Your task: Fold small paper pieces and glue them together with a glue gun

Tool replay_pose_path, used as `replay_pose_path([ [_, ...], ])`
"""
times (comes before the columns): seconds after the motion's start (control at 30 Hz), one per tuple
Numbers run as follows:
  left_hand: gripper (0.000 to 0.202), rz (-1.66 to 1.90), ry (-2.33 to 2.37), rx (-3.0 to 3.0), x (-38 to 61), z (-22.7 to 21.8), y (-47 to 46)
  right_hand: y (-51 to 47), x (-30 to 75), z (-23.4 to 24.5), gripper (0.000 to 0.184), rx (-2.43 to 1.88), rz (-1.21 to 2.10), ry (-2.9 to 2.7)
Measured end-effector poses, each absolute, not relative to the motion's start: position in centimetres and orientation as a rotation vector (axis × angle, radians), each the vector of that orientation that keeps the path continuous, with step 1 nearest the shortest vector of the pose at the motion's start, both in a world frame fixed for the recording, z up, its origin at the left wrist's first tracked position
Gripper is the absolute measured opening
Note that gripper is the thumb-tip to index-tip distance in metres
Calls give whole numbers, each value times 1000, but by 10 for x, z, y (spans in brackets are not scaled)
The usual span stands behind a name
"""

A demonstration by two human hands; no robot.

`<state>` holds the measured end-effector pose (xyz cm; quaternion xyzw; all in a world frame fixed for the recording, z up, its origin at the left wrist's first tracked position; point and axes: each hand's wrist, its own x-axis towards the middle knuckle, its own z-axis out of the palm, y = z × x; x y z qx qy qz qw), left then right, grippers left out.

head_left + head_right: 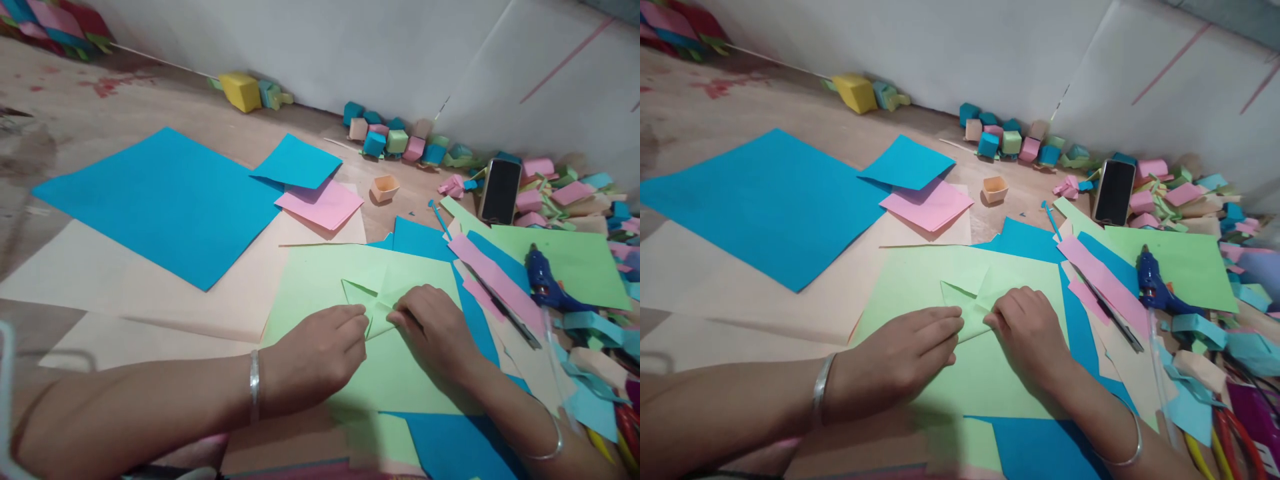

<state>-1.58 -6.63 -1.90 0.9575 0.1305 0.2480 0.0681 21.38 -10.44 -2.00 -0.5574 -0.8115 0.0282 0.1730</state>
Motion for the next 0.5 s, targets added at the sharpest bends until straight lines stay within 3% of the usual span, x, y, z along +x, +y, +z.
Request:
replay_pose_path([
  [0.5, 19, 615, 298, 2958, -18, -13, -63, -107, 214, -28, 28, -1676, 21, -2347],
])
